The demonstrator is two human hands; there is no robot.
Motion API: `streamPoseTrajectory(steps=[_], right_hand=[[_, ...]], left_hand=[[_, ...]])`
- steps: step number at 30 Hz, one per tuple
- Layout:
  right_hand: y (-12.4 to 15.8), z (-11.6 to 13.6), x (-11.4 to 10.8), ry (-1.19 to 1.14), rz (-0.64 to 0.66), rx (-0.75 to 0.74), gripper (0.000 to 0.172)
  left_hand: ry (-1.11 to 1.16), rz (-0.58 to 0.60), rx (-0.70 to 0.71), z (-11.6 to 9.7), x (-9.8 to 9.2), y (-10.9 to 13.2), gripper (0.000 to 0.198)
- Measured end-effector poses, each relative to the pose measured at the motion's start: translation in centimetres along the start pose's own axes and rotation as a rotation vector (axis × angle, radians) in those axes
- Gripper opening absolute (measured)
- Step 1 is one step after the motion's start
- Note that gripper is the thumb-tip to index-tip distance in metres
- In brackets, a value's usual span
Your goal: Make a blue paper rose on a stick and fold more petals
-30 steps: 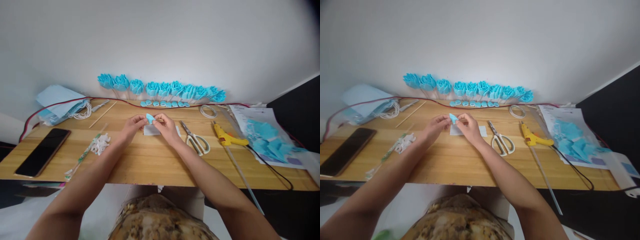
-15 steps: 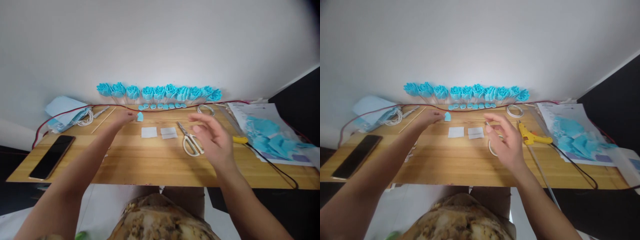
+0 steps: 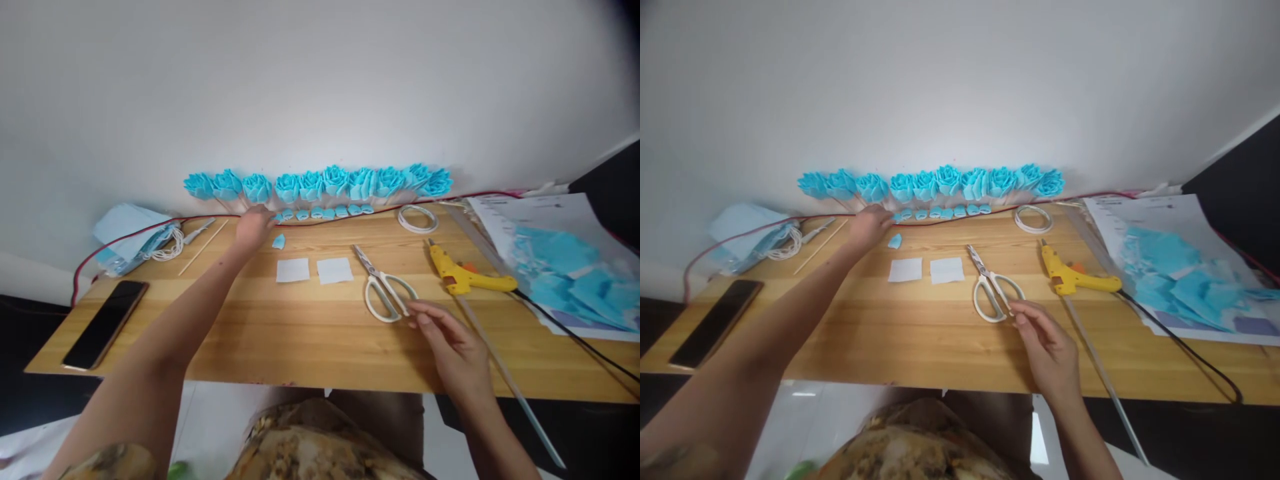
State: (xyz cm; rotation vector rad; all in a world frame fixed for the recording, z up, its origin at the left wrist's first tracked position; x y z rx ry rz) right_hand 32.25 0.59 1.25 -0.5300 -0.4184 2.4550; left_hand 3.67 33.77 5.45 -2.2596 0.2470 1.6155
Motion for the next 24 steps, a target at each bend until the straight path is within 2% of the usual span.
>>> streamPoseTrajectory(steps=[5, 10, 16, 20, 24], right_hand=[[0.3, 0.4, 0.3, -0.007, -0.013, -0.012, 0.014], [0.4, 0.0, 0.1, 0.049, 0.029, 0.027, 0.016], [0.4, 0.1, 0.1, 0.073, 0.032, 0.077, 0.016], [0.4, 0.1, 0.2, 0.083, 0.033, 0.085, 0.016], [0.5, -0.1, 0.1, 0.075, 0.026, 0.100, 0.016]], left_hand=[[-0.114, -0.002, 0.031, 0.2, 1.2, -1.4, 0.032], [-0.137, -0.003, 0.043, 1.3, 1.4, -1.6, 0.039], [-0.105, -0.087, 0.060, 0.1, 1.6, -1.7, 0.045], [-0.043, -0.046, 0.159, -0.9, 2.7, -2.4, 0.046], [-0.097, 0.015, 0.188, -0.9, 3.8, -2.9, 0.047]])
Point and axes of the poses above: each hand's wrist, its own y-axis away from the middle knuckle, its own x-axis out of the palm, z = x × y, the point moved 4 cm from there along -y, towards the middle knuckle, and after that the axes turned 13 degrees about -x, right-handed, at the moved point
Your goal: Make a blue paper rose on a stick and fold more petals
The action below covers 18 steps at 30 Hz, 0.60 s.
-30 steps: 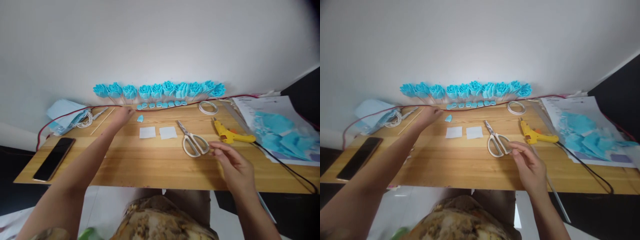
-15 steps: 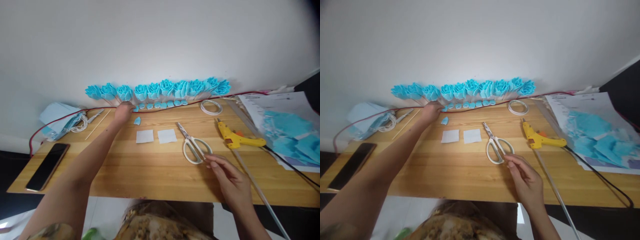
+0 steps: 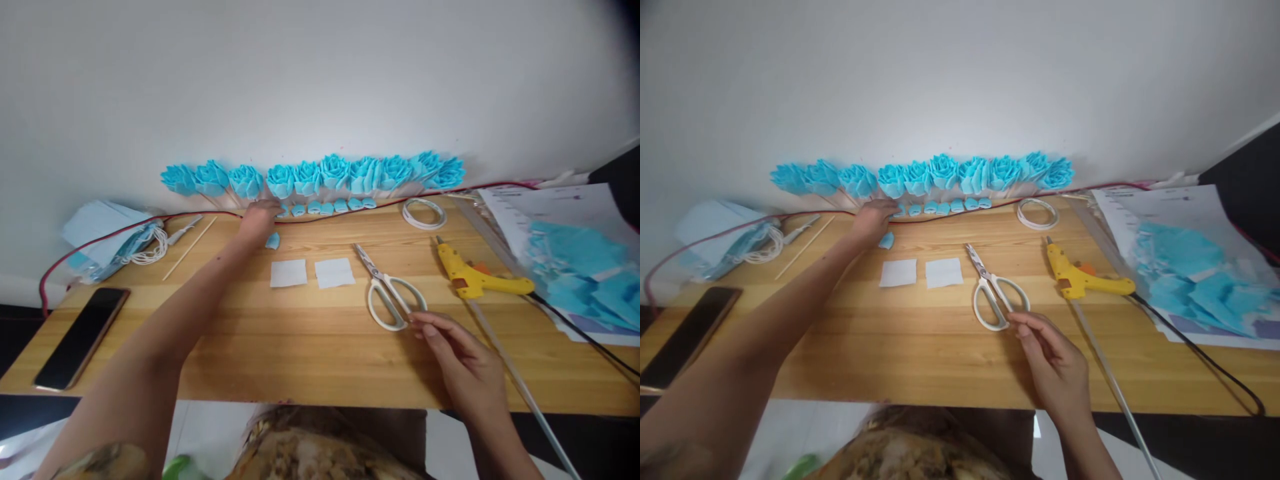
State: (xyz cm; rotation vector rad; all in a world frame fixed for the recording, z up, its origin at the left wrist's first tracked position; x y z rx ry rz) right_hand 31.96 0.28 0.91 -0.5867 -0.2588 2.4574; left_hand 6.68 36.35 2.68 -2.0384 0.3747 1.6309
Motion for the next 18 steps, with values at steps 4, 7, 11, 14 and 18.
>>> streamPoseTrajectory(steps=[4, 7, 11, 14, 18], right_hand=[[0.0, -0.2, 0.0, -0.008, 0.012, 0.001, 0.016], [0.0, -0.2, 0.0, -0.012, 0.014, -0.003, 0.016], [0.1, -0.4, 0.0, -0.003, 0.011, 0.011, 0.017], [0.2, -0.5, 0.1, 0.004, 0.018, 0.015, 0.018], [0.1, -0.5, 0.1, 0.011, 0.029, 0.016, 0.020]], left_hand=[[0.011, 0.020, 0.022, 0.3, 0.1, 0.2, 0.046], [0.086, -0.003, 0.024, 0.8, -0.5, 0.6, 0.048], [0.181, -0.061, -0.006, 2.0, -1.6, 1.3, 0.046], [0.171, -0.071, -0.017, 2.8, -1.6, 1.7, 0.044], [0.120, -0.027, 0.004, 3.1, -0.8, 1.8, 0.050]])
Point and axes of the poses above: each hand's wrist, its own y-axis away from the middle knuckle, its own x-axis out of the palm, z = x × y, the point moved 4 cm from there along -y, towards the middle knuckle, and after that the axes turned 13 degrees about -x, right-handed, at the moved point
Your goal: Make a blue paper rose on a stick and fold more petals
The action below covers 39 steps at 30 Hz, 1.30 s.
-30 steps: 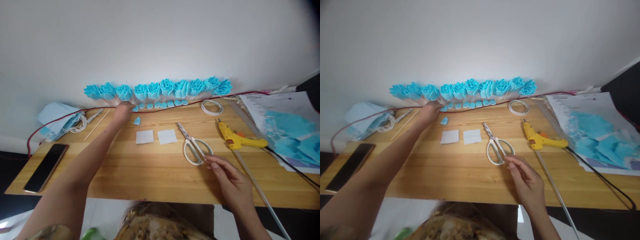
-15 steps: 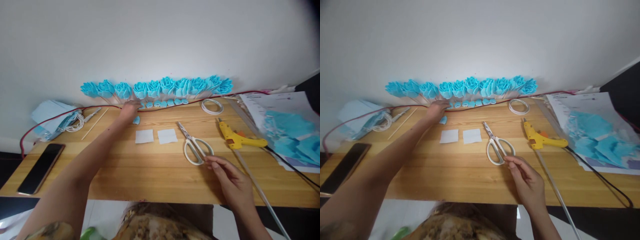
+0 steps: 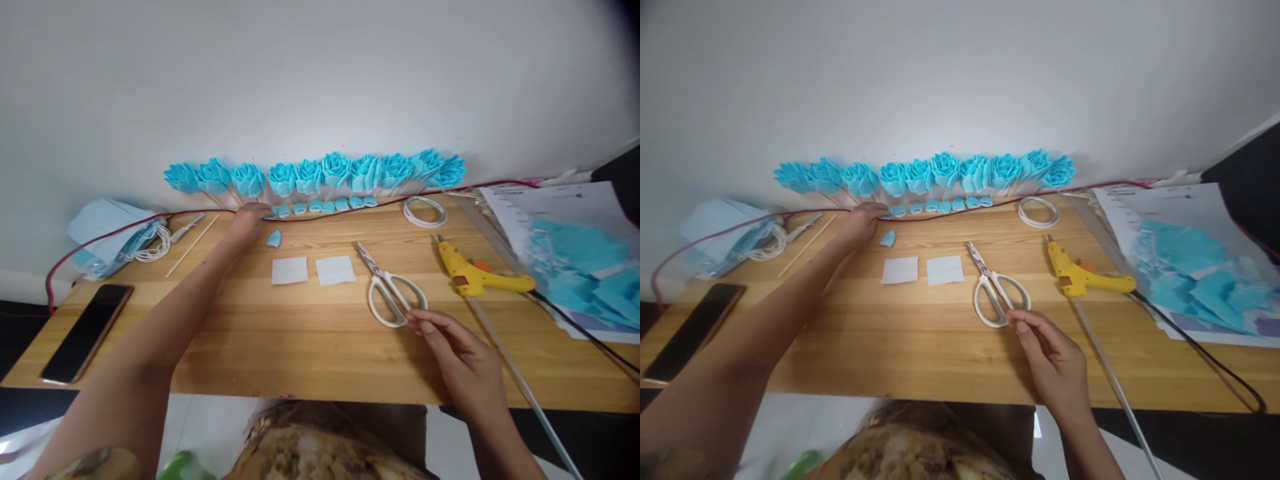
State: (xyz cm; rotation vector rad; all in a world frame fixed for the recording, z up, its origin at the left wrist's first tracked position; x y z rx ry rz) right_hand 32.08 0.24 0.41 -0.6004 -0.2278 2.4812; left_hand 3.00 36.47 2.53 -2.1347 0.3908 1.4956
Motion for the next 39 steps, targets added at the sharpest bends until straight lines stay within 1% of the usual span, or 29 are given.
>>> streamPoseTrajectory(steps=[6, 10, 12, 14, 18, 21, 23, 26, 29, 33, 35, 37, 39], right_hand=[[-0.1, 0.2, 0.1, 0.014, 0.001, -0.003, 0.021], [-0.1, 0.1, 0.1, 0.024, 0.024, 0.021, 0.023], [0.0, -0.2, 0.0, 0.023, 0.045, 0.034, 0.024], [0.2, -0.5, -0.1, 0.016, 0.060, 0.045, 0.024], [0.2, -0.7, -0.1, 0.007, 0.080, 0.062, 0.025], [0.1, -0.3, 0.0, -0.007, 0.061, 0.060, 0.025], [0.1, 0.0, 0.1, -0.018, 0.047, 0.052, 0.025], [0.2, -0.2, 0.2, -0.018, 0.051, 0.040, 0.023], [0.5, -0.6, 0.3, -0.030, 0.052, 0.031, 0.020], [0.6, -0.6, 0.2, -0.045, 0.053, 0.034, 0.020], [0.5, -0.4, 0.1, -0.042, 0.061, 0.035, 0.020], [0.3, -0.1, 0.1, -0.037, 0.078, 0.033, 0.020], [0.2, 0.1, 0.2, -0.036, 0.085, 0.024, 0.021]], left_hand=[[-0.063, -0.002, -0.019, 0.0, 0.3, -0.2, 0.049], [-0.090, -0.060, -0.060, -0.5, 0.0, -0.4, 0.051], [-0.078, -0.091, -0.047, -1.2, 0.0, -0.4, 0.052], [-0.052, -0.106, 0.007, -2.4, 0.1, -0.4, 0.050], [0.004, -0.057, 0.164, -5.3, 1.2, -0.7, 0.050], [0.032, -0.032, 0.215, -6.6, 2.1, -1.2, 0.049], [0.044, -0.012, 0.207, -6.8, 2.4, -1.5, 0.049], [0.034, 0.034, 0.161, -6.5, 2.7, -1.6, 0.052], [0.034, 0.052, 0.120, -5.9, 2.5, -1.4, 0.055], [0.065, 0.043, 0.119, -5.6, 2.1, -1.0, 0.051], [0.085, 0.003, 0.139, -6.0, 1.9, -1.0, 0.050], [0.097, -0.027, 0.170, -6.9, 1.9, -1.3, 0.051], [0.083, -0.015, 0.177, -8.0, 2.2, -1.8, 0.052]])
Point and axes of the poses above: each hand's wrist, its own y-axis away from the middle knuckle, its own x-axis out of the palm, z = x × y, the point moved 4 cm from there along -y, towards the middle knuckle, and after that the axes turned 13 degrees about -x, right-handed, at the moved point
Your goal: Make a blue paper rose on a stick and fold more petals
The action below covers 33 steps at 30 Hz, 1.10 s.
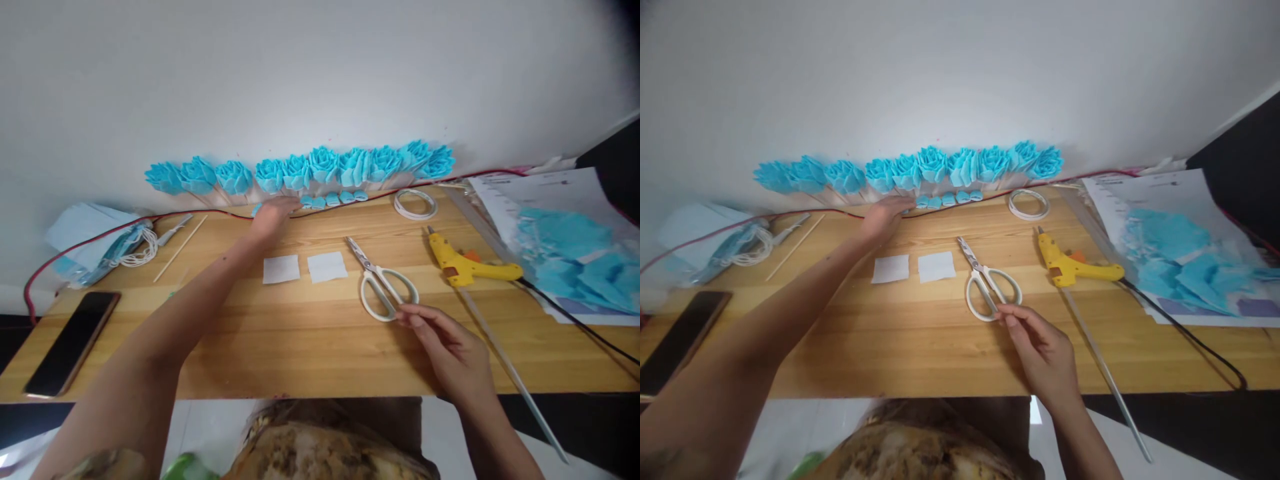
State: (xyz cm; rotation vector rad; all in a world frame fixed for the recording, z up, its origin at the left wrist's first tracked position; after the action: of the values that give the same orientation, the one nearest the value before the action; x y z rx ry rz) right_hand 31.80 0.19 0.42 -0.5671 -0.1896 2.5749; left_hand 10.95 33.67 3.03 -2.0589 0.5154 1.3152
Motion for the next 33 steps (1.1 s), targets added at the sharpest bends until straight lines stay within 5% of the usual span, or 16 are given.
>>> streamPoseTrajectory(steps=[7, 15, 24, 33], right_hand=[[-0.2, 0.1, 0.0, 0.003, -0.015, -0.034, 0.021], [-0.1, 0.0, -0.1, 0.012, 0.014, -0.048, 0.022], [-0.2, 0.6, 0.0, 0.014, -0.005, -0.050, 0.024], [-0.1, 0.3, 0.2, -0.005, 0.012, -0.080, 0.021]], left_hand=[[-0.065, 0.099, -0.062, -2.1, 1.2, -2.0, 0.055], [-0.135, 0.136, -0.204, -1.9, 0.2, -0.7, 0.057], [-0.078, 0.100, -0.074, -4.5, 1.7, -2.3, 0.054], [-0.204, 0.118, -0.102, -4.3, 1.8, -2.2, 0.057]])
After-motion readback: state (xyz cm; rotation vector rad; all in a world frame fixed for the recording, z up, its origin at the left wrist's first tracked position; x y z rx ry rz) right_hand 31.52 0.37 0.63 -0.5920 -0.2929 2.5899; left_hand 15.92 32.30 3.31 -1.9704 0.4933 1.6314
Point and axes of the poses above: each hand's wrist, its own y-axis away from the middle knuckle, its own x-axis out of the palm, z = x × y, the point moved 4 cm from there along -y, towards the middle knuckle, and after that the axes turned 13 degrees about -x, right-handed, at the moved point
